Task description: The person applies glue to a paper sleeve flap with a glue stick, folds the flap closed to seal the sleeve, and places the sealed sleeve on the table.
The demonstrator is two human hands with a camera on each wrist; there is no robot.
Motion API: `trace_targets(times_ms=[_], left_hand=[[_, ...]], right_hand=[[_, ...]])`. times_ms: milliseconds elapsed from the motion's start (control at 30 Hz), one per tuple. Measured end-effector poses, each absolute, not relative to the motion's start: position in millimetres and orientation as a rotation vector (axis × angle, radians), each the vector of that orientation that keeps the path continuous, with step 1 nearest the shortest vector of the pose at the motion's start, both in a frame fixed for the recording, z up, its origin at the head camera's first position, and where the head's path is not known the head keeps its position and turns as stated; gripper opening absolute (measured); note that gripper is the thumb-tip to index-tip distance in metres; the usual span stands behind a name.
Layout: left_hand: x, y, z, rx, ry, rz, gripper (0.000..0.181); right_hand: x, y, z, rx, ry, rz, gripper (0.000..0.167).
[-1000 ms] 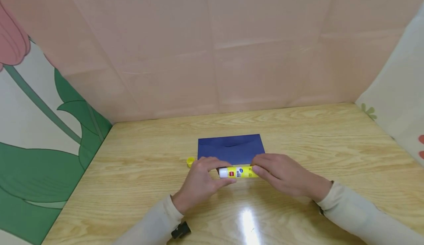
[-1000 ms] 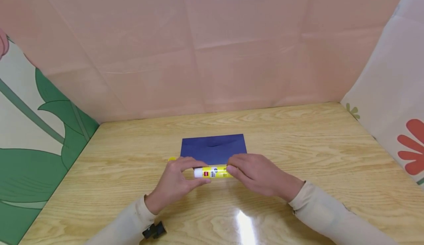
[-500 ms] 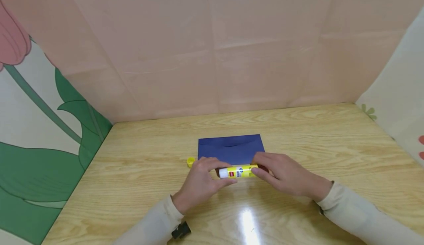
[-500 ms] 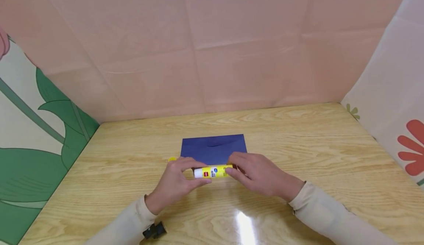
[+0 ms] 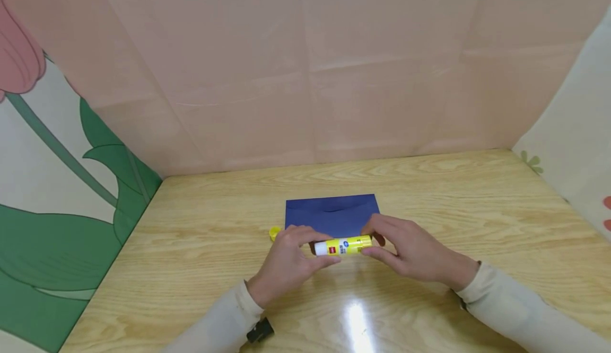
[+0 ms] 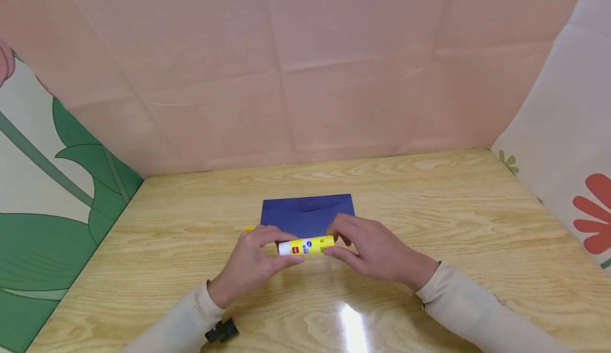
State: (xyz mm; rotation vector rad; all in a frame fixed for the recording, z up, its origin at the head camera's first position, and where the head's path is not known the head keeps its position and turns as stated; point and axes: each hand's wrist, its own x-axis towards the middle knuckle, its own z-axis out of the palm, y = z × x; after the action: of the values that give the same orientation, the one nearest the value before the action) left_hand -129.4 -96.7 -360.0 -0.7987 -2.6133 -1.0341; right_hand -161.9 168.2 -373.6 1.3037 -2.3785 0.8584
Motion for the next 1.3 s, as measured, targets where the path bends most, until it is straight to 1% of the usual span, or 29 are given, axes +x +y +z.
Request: trace_targets(times_ms=[300, 500, 667, 800, 833, 1067, 1167, 1300], left_hand=[[-129, -98, -359, -0.808, -2.596, -1.053, 0.029], [-130, -98, -360, -0.804, -2.605, -1.037, 0.029], [-130, -98, -360, -0.822, -2.599, -1.036, 0.029], [-130, -97, -361, -0.825, -2.607, -1.061, 0.03], [-130, -97, -361, -0.823, -2.611, -1.067, 0.03], [-129, -96, -361, -0.825, -2.641, -1.077, 0.028], [-128, -96, -361, -0.837, -2.644, -1.095, 0.027], [-128, -96, -361, -0.852, -2.636, -1.088, 0.027]], right_hand=[[-162, 169, -373, 1.276, -2.375, 0.885, 0.028], [-164, 168, -375, 1.341, -2.264, 0.872, 0.033], [-165, 168, -376, 1.401, -2.197, 0.842, 0.022], [-166, 167, -376, 1.443, -2.123, 0.822, 0.028], [-167, 167, -376, 1.454, -2.104, 0.818, 0.027], [-171, 167, -378, 1.526, -1.954, 0.816, 0.009], [-171, 166, -378, 1.538, -1.883, 0.817, 0.011], [-171, 165, -377, 1.544, -1.877, 0.819, 0.02]])
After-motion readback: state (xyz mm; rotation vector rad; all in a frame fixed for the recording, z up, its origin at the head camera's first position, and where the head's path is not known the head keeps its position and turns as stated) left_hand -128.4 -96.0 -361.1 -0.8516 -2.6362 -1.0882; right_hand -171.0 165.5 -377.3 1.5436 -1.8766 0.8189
